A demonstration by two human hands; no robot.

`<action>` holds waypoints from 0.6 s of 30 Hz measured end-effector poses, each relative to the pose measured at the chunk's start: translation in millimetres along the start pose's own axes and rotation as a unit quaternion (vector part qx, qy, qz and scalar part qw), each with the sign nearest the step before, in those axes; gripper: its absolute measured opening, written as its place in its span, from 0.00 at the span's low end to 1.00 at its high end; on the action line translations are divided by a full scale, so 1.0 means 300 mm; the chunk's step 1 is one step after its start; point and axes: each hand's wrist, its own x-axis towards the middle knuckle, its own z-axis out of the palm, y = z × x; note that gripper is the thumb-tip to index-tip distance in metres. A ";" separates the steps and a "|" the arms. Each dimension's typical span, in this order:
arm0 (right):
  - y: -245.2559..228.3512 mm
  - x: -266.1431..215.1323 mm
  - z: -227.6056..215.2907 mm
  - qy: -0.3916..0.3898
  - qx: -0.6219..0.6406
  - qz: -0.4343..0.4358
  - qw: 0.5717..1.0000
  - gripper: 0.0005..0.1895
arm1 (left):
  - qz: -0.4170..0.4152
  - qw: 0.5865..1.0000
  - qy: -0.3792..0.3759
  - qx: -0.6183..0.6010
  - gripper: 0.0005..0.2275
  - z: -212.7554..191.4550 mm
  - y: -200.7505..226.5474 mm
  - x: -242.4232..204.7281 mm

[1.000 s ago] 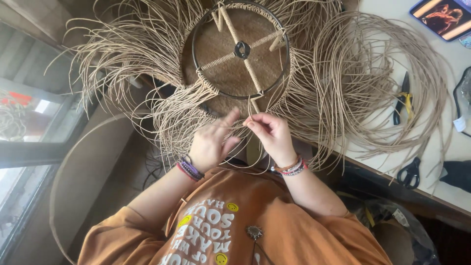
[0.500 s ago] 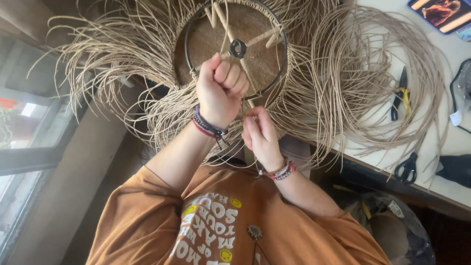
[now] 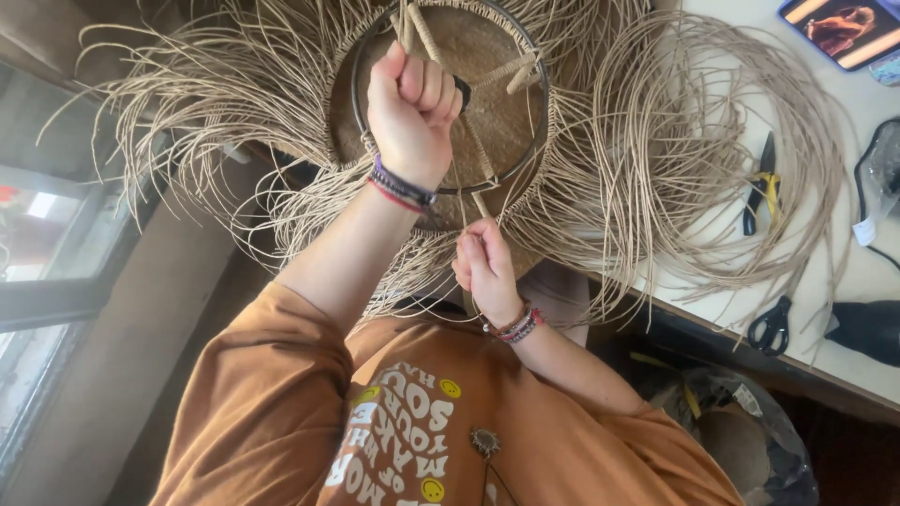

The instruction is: Weaving and knotting straw strands onto a circular metal frame to create a decorative fringe for a lampshade or furniture item.

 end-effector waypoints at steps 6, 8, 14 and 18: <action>0.016 -0.050 -0.018 -0.062 -0.163 -0.073 0.982 0.09 | 0.098 0.927 -0.231 0.280 0.22 -0.091 0.098 -0.337; -0.089 -0.084 0.032 -0.133 -0.472 -0.051 0.870 0.12 | 0.043 0.868 -0.324 0.374 0.22 -0.120 0.122 -0.476; -0.357 0.036 0.008 -0.066 -0.676 -0.273 0.682 0.15 | 0.027 0.945 -0.234 0.229 0.24 -0.390 0.026 -0.425; -0.222 0.239 -0.054 -0.080 -0.687 -0.350 0.632 0.19 | 0.018 0.910 -0.299 0.287 0.28 -0.462 0.051 -0.359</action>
